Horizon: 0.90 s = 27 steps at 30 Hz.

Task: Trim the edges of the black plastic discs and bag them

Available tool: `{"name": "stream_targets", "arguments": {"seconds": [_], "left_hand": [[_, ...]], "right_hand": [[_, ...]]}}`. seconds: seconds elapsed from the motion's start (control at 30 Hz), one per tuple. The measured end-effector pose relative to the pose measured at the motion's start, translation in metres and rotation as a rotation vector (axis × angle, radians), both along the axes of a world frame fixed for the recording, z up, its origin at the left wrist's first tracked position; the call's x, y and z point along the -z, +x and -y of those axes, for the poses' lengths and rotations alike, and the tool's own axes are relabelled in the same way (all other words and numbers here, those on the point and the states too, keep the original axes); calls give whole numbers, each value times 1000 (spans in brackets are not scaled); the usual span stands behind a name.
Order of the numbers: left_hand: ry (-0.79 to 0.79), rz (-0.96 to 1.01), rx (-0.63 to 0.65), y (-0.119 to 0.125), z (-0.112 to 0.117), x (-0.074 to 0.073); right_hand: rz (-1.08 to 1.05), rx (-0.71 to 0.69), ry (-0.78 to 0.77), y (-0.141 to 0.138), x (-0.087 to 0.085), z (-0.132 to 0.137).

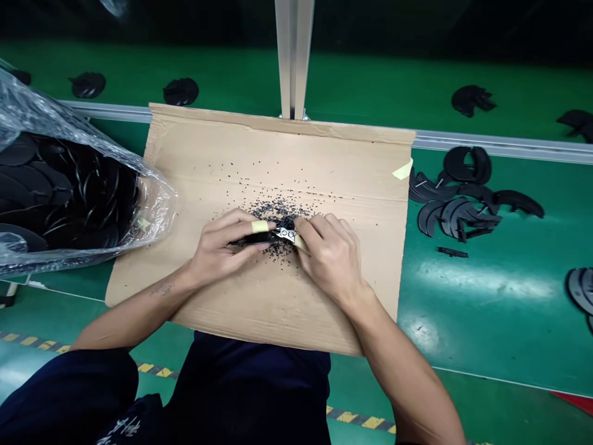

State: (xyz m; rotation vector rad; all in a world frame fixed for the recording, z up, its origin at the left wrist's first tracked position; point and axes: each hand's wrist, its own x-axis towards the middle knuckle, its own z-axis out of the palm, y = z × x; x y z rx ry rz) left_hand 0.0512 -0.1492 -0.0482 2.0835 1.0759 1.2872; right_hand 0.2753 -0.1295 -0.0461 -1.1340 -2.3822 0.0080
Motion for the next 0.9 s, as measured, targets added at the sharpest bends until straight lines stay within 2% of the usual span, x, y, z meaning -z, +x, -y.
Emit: {"name": "stream_targets", "arguments": {"seconds": [0.13, 0.23, 0.3, 0.33, 0.4, 0.47, 0.53, 0.57, 0.63, 0.73, 0.8, 0.9], "left_hand": [[1, -5, -92, -3, -2, -3], [-62, 79, -71, -3, -1, -4], [-73, 109, -28, -2, 0, -4], [-56, 95, -7, -2, 0, -3], [19, 3, 15, -3, 0, -1], [117, -166, -5, -4, 0, 2], [185, -332, -46, -5, 0, 4], [200, -379, -59, -5, 0, 5], [180, -370, -60, -6, -1, 5], [71, -209, -25, -6, -2, 3], [-25, -94, -5, -6, -2, 1], [-169, 37, 13, -6, 0, 1]], "right_hand": [[-196, -3, -204, 0, -2, 0], [-437, -54, -428, -5, -5, 3], [-524, -93, -494, -9, -6, 5], [-522, -107, -464, -10, -5, 6], [-427, -126, -282, -10, -5, 8], [-284, -153, -51, -10, -5, 10], [-216, -215, 53, -9, -6, 11], [-240, -251, 33, -9, -8, 12], [-376, -261, -110, -7, -13, 13], [-554, -93, -364, -1, -20, 9], [-546, -17, -464, 6, -22, 4], [-452, -30, -489, 13, -20, -3]]}}
